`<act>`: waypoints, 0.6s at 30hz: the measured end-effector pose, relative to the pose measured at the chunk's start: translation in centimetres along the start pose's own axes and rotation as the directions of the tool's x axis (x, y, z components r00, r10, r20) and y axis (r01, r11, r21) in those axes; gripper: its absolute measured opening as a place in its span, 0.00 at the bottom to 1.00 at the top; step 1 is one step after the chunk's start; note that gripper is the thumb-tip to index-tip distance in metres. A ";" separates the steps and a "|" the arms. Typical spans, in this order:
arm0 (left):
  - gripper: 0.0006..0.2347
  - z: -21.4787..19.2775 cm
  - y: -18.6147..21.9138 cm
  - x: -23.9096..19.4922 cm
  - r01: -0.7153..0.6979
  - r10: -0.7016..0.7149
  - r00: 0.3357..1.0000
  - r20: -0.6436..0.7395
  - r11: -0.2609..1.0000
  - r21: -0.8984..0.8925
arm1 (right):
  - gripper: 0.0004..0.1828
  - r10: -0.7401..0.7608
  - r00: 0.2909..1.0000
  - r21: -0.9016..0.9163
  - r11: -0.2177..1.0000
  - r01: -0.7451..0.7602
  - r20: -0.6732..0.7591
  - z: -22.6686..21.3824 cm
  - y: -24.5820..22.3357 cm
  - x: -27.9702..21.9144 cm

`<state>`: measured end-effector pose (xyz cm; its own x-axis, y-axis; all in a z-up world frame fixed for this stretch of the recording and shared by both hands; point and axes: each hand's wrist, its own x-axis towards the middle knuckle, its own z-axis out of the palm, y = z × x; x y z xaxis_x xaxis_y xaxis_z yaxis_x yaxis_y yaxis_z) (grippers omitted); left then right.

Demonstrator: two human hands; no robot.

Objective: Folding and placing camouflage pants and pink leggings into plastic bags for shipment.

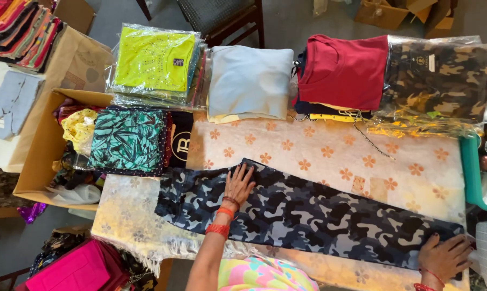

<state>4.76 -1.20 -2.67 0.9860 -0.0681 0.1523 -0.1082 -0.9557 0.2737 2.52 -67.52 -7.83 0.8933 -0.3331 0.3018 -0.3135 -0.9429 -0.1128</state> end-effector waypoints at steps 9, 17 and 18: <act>0.09 -2.0 0.1 7.8 0.477 -0.476 0.824 0.309 0.876 0.076 | 0.38 0.008 0.999 -0.051 0.999 -0.011 -0.050 1.7 0.6 0.1; 0.26 -0.7 -0.7 -2.1 0.133 -0.128 0.982 -0.139 0.991 0.027 | 0.44 -0.108 0.992 0.162 0.982 0.097 0.065 -0.8 -12.2 -2.9; 0.31 -1.0 -1.9 -3.2 0.146 -0.138 0.979 -0.150 0.988 0.043 | 0.45 -0.217 0.969 0.240 0.953 0.184 0.120 -0.9 -14.4 -3.5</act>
<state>1.70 1.11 -2.75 0.9611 0.1082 0.2540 0.0422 -0.9668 0.2520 3.60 -52.82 -6.43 0.9720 -0.1175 0.2036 -0.0573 -0.9584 -0.2795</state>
